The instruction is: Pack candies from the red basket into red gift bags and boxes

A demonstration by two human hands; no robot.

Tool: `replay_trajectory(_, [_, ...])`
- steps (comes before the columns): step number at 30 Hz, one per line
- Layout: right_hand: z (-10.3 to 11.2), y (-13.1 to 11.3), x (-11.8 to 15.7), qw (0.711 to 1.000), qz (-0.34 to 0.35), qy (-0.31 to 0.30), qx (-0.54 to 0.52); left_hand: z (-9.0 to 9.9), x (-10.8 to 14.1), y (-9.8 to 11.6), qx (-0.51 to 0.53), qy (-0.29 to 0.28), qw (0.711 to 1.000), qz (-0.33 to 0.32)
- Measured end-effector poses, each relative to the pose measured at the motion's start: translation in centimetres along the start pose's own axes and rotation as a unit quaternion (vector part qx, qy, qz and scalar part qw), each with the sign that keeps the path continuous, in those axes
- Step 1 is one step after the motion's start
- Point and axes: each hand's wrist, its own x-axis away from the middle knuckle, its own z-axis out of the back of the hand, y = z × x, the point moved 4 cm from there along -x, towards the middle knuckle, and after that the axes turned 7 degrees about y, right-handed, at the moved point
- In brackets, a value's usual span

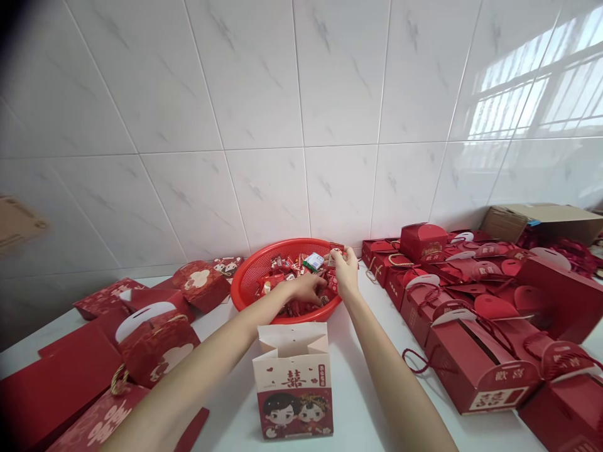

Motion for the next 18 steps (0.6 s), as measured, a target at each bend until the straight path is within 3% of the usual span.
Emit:
replay_trajectory(4, [0.2,-0.2,-0.3,0.999,-0.015,0.006,-0.033,2.1,1.2,0.0,0.054,0.061,0.997,0.002])
replay_trajectory(10, [-0.1,-0.6,-0.5,0.996,-0.061,-0.016,-0.062,5.3,4.6,0.0,0.118,0.221,0.968,0.003])
replay_trajectory(14, [-1.0,-1.3,0.3,0.992,-0.096,-0.052,-0.056,5.8,7.5,0.1,0.189,0.324,0.927,-0.01])
replay_trajectory(18, [-1.7,-2.3,1.3,0.987,-0.125,-0.096,-0.03,5.3,9.0,-0.2,0.294,0.344,0.892,-0.009])
